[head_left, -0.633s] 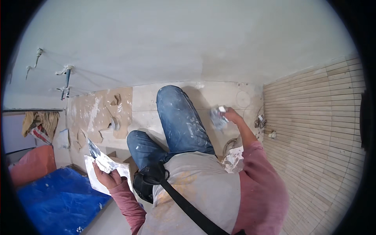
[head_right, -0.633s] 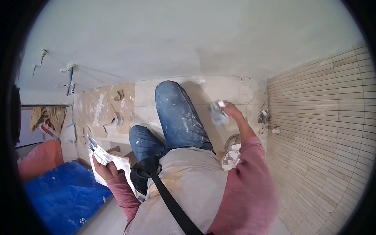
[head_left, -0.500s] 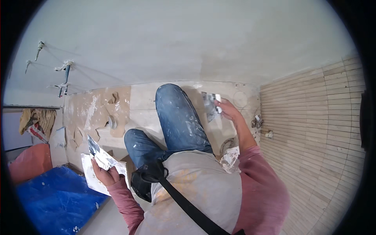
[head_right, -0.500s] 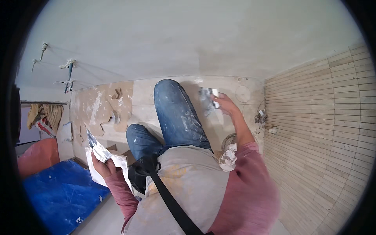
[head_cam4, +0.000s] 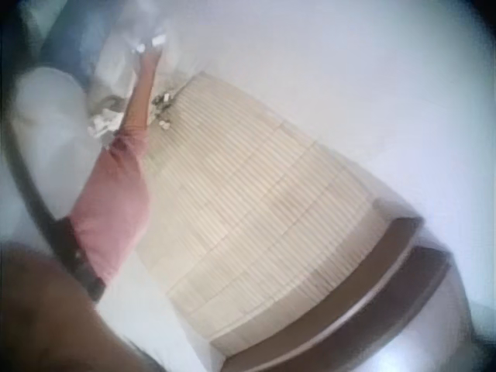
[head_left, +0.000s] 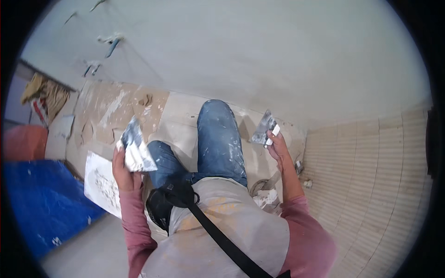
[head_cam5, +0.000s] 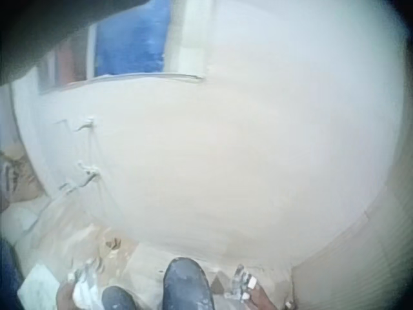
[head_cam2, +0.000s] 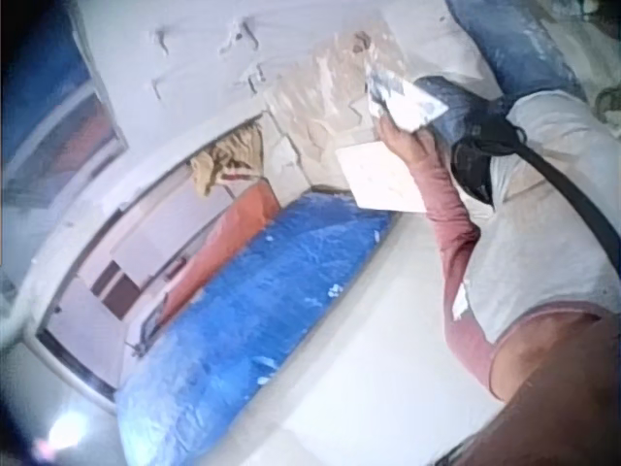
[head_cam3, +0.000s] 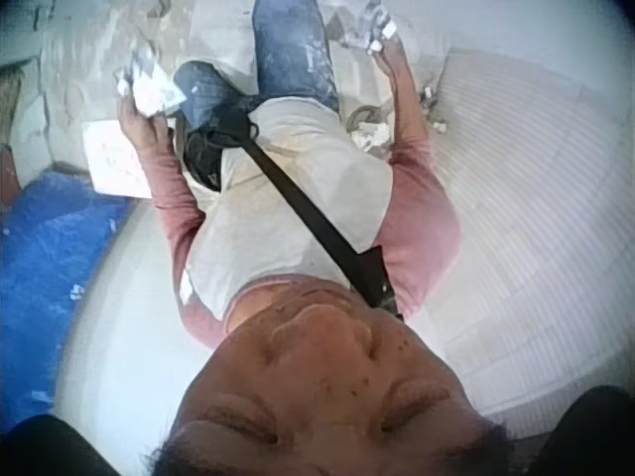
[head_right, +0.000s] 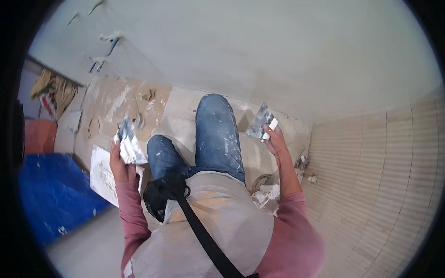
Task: The person loads joint compound onto putty knives, transfers it between the blades, and applies it onto the wall using a putty knife.
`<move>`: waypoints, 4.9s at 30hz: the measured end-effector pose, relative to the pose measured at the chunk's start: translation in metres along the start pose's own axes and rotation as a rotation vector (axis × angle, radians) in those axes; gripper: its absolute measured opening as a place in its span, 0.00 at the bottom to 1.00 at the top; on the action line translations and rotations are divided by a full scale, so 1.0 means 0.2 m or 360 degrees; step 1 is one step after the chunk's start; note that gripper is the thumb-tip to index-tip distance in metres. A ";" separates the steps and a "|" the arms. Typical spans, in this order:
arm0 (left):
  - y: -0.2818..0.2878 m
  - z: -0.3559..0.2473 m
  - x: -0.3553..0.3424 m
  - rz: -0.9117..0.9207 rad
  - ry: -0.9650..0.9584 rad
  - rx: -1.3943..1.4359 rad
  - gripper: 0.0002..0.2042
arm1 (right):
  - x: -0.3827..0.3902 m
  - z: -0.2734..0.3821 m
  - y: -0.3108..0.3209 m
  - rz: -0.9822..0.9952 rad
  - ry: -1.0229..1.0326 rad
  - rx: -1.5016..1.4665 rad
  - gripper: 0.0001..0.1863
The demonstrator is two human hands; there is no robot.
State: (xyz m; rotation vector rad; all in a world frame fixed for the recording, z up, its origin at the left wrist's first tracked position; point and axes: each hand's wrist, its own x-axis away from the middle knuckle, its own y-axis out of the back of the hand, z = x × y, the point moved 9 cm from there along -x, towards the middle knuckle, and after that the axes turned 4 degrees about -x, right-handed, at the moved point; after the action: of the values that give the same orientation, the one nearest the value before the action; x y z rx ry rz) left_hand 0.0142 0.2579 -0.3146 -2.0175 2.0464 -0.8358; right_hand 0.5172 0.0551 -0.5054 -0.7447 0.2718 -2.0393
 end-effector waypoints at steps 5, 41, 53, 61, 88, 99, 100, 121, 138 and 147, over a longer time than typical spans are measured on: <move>-0.18 -0.01 -0.02 0.0218 0.0064 0.0138 0.16 | 0.02 0.32 -0.91 0.0466 0.0143 -0.0091 0.18; -0.32 0.01 0.07 0.0591 0.0373 -0.0004 0.13 | 0.87 0.73 -2.07 0.1702 0.2249 0.2172 0.18; -0.32 0.04 0.09 0.0757 0.0330 -0.0257 0.14 | 0.97 0.63 -2.24 0.1965 0.2316 0.2746 0.17; -0.29 0.05 0.03 0.0668 -0.0124 -0.0979 0.13 | 1.04 0.53 -2.32 0.2035 0.2357 0.2649 0.16; 0.41 0.04 0.00 -0.0251 0.0371 -0.0234 0.14 | -0.50 -0.62 0.12 -0.0454 -0.0026 -0.0631 0.17; 0.32 0.09 0.00 -0.0205 0.0403 -0.0260 0.16 | -1.01 -1.12 0.36 -0.1135 -0.0094 -0.1270 0.16; 0.31 0.10 0.00 -0.0257 0.0384 -0.0272 0.15 | -1.04 -1.11 0.37 -0.1135 -0.0088 -0.1273 0.16; 0.27 0.06 0.08 -0.0324 0.0313 -0.0310 0.16 | -1.23 -0.86 0.23 -0.1411 -0.0254 -0.1570 0.24; 0.28 0.08 0.09 -0.0061 0.0354 -0.0174 0.15 | -0.94 0.05 -0.42 -0.1440 0.0466 -0.1220 0.29; 0.24 0.12 0.06 -0.0326 0.0367 -0.0307 0.10 | -0.59 0.06 -0.70 -0.1312 0.0734 -0.0893 0.26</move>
State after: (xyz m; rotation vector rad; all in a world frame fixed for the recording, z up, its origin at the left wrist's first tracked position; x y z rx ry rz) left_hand -0.0183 0.2372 -0.3547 -2.3676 2.1374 -0.9833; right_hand 0.4745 0.2312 -0.4790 -0.7795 0.9565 -2.9714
